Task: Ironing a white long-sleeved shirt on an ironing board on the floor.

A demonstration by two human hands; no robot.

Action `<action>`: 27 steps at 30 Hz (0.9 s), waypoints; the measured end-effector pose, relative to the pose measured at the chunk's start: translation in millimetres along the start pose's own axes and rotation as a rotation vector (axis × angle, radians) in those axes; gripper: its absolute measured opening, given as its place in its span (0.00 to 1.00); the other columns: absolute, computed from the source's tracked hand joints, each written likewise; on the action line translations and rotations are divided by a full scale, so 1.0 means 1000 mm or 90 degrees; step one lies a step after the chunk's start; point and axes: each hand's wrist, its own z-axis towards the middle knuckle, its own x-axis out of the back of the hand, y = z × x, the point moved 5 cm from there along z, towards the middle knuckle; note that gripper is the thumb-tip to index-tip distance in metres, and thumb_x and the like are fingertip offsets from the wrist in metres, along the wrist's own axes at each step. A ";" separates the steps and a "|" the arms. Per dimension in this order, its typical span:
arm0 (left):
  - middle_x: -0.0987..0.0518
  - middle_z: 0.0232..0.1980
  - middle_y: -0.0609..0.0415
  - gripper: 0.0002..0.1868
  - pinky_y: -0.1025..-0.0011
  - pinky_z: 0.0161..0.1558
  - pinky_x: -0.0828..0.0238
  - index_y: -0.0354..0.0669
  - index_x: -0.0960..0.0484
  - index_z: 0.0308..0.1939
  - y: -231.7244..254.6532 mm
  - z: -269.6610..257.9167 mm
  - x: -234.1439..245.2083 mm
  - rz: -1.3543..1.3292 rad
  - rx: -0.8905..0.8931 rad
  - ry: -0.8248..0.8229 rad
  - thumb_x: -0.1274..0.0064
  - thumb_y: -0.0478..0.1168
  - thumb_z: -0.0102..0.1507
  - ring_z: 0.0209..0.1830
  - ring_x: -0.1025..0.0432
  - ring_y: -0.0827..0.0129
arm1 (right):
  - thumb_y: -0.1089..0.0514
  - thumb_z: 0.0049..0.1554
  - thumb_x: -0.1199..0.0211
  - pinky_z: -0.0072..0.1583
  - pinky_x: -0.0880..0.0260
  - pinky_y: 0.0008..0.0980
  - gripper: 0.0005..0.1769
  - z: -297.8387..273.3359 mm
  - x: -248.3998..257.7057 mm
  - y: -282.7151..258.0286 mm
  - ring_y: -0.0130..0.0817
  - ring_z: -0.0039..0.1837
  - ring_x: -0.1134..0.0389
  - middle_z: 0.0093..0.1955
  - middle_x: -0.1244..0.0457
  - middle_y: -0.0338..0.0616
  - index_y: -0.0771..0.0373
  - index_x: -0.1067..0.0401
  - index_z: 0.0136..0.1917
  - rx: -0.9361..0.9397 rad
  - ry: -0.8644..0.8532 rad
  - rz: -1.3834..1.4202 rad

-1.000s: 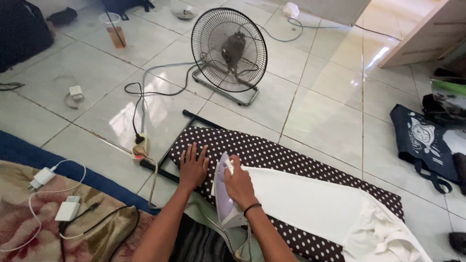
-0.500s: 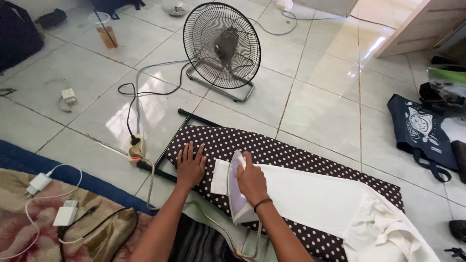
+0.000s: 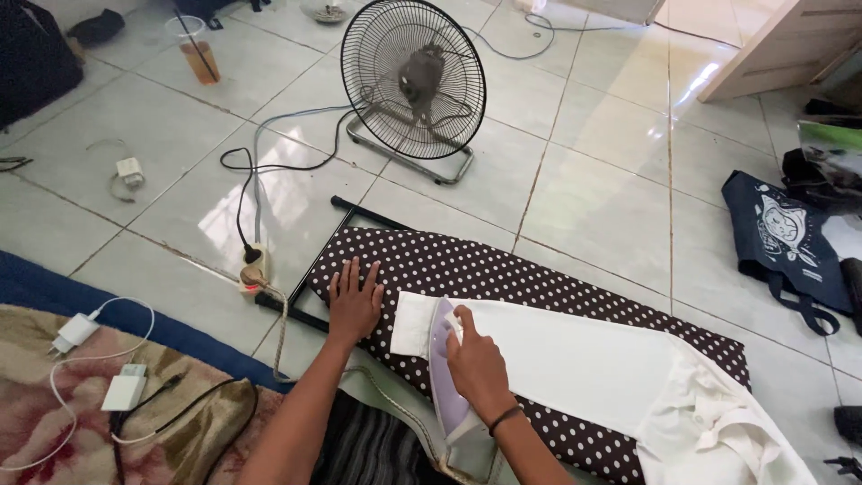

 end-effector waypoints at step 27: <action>0.64 0.83 0.43 0.69 0.51 0.75 0.81 0.60 0.55 0.81 0.004 0.012 0.015 -0.022 0.077 -0.281 0.59 0.90 0.46 0.83 0.73 0.53 | 0.47 0.63 0.53 0.45 0.25 0.54 0.23 -0.014 0.035 0.042 0.52 0.34 0.24 0.31 0.30 0.57 0.44 0.46 0.71 -0.158 -0.103 0.161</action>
